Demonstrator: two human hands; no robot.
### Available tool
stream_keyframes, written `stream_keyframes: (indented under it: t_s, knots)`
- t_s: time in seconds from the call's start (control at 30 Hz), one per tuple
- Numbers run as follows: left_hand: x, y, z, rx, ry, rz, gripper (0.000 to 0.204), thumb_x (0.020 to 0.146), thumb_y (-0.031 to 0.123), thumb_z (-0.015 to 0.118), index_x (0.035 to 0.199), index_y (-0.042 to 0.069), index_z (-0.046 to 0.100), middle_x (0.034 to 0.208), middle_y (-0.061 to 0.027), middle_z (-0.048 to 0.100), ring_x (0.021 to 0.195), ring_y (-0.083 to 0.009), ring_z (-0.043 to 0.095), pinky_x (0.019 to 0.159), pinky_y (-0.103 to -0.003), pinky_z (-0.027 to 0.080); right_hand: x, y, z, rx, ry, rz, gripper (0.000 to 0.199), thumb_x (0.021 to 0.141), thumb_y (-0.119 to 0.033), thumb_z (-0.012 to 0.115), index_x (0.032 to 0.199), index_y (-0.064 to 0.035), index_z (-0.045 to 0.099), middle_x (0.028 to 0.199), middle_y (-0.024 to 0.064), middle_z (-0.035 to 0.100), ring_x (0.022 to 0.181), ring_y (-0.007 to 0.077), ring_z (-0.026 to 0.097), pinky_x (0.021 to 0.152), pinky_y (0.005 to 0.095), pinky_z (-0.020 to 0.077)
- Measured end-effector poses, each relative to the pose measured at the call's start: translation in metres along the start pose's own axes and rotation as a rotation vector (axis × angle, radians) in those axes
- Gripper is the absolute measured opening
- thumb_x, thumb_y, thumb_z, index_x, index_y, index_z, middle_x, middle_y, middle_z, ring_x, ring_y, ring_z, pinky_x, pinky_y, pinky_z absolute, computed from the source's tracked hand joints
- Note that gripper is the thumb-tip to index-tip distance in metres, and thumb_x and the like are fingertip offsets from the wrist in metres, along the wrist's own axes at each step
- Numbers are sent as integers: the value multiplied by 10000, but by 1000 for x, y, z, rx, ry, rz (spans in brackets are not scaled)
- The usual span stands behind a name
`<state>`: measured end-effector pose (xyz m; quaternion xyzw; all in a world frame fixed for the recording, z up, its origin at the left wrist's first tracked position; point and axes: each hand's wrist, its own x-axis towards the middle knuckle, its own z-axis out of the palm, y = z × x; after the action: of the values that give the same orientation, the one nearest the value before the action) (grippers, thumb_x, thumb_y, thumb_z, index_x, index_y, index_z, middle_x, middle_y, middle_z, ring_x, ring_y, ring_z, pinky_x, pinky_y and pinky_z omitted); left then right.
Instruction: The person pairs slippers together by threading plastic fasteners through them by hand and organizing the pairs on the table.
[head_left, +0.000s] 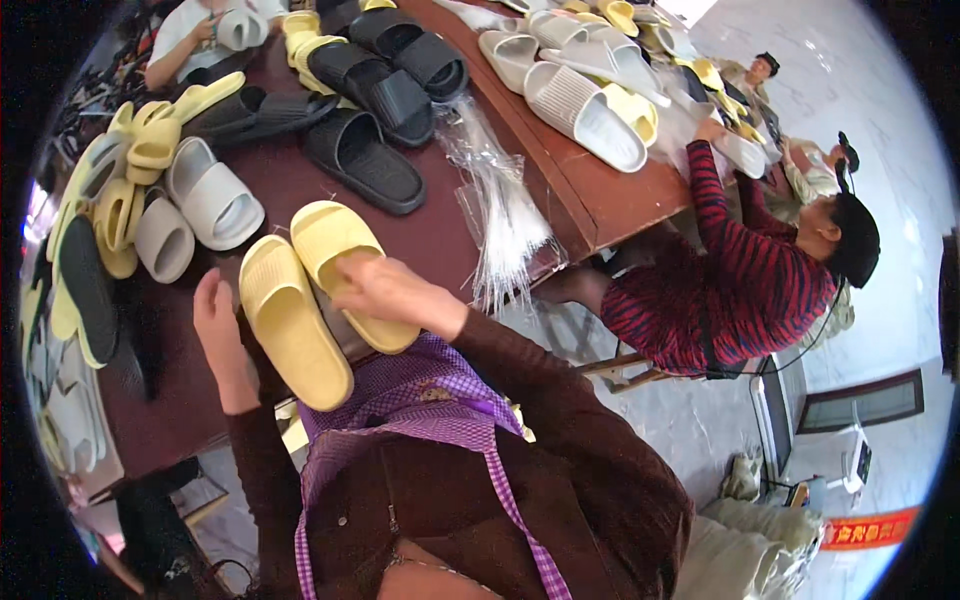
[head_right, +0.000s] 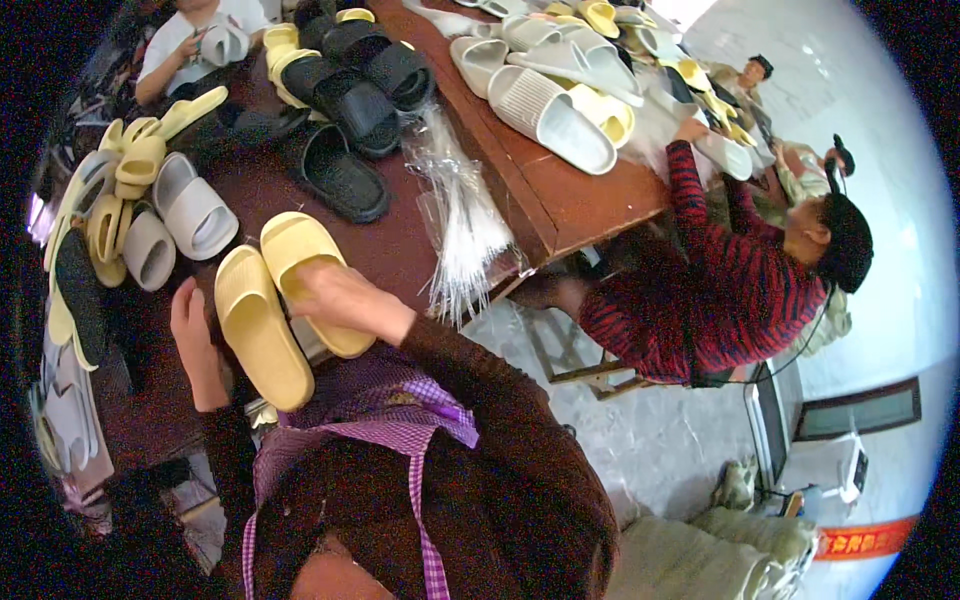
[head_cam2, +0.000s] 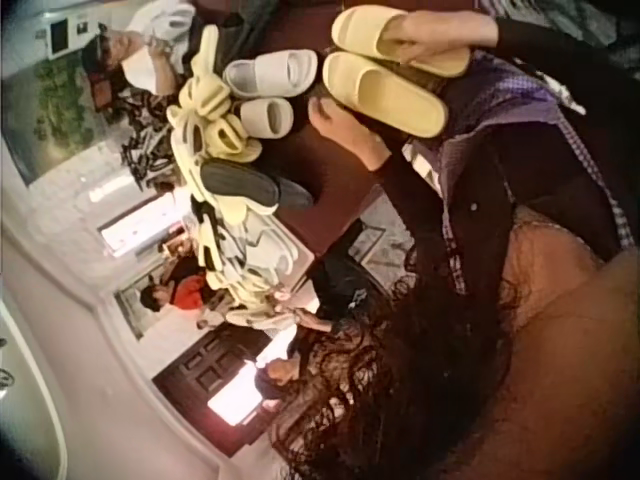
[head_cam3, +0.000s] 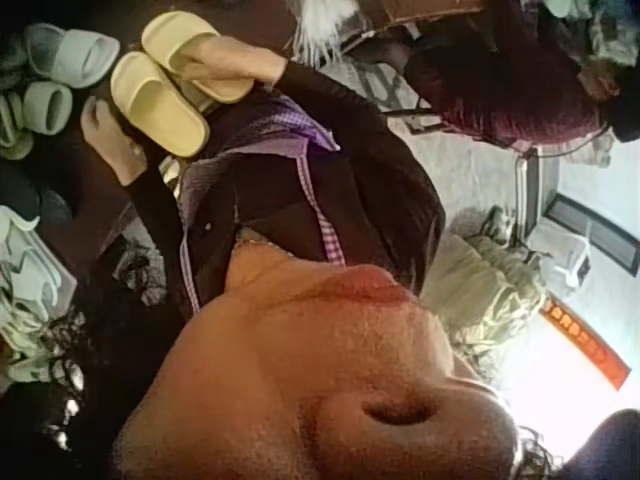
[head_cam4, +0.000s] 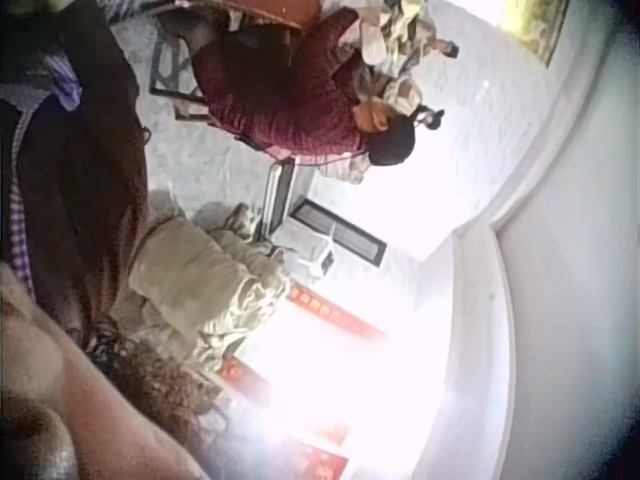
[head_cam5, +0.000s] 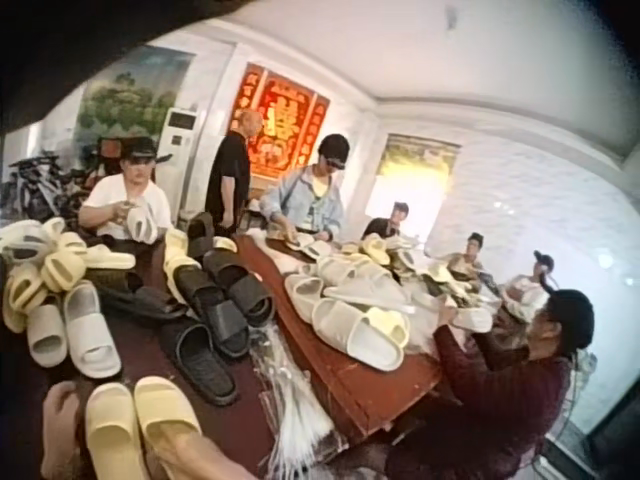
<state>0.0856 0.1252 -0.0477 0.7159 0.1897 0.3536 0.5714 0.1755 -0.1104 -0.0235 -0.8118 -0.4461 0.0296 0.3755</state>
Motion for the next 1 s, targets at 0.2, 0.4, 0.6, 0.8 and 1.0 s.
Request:
stream_keyframes:
  t_s: [0.2,0.4,0.6,0.8,1.0]
  knots:
    - [-35,-12,-7,-238,-23,-279,268,905,169,540,1112,1,560,975,-17,585,828,-79,533,714,-204,424,25,-19,28,-45,-53,43,367,784,-284,630,911,55,567,912,248,583,819,371,595,717,418,481]
    - [-47,-8,-11,-252,-12,-264,242,922,163,512,1106,14,561,985,-13,583,844,-82,534,722,-219,431,26,-12,38,-114,78,139,257,772,-192,601,867,43,559,852,220,573,781,365,591,694,414,487]
    - [-56,25,-27,-245,-8,-189,237,918,133,509,1113,6,555,1024,-29,586,857,-86,532,738,-220,432,14,-5,7,-153,245,-122,152,724,-67,576,836,31,544,861,190,575,741,358,596,666,419,499]
    - [-47,161,-9,-434,-393,318,626,849,248,606,1362,26,323,1142,-139,551,891,-163,547,782,-273,442,-10,-17,-55,-255,123,-231,164,688,5,579,846,49,569,864,185,595,670,314,608,592,375,526]
    - [-16,238,13,-667,-685,907,1141,667,496,764,1427,-9,79,1076,-169,543,783,-192,557,697,-287,471,-11,-19,-106,-407,11,-276,202,678,88,577,875,56,609,831,172,615,634,231,630,556,304,561]
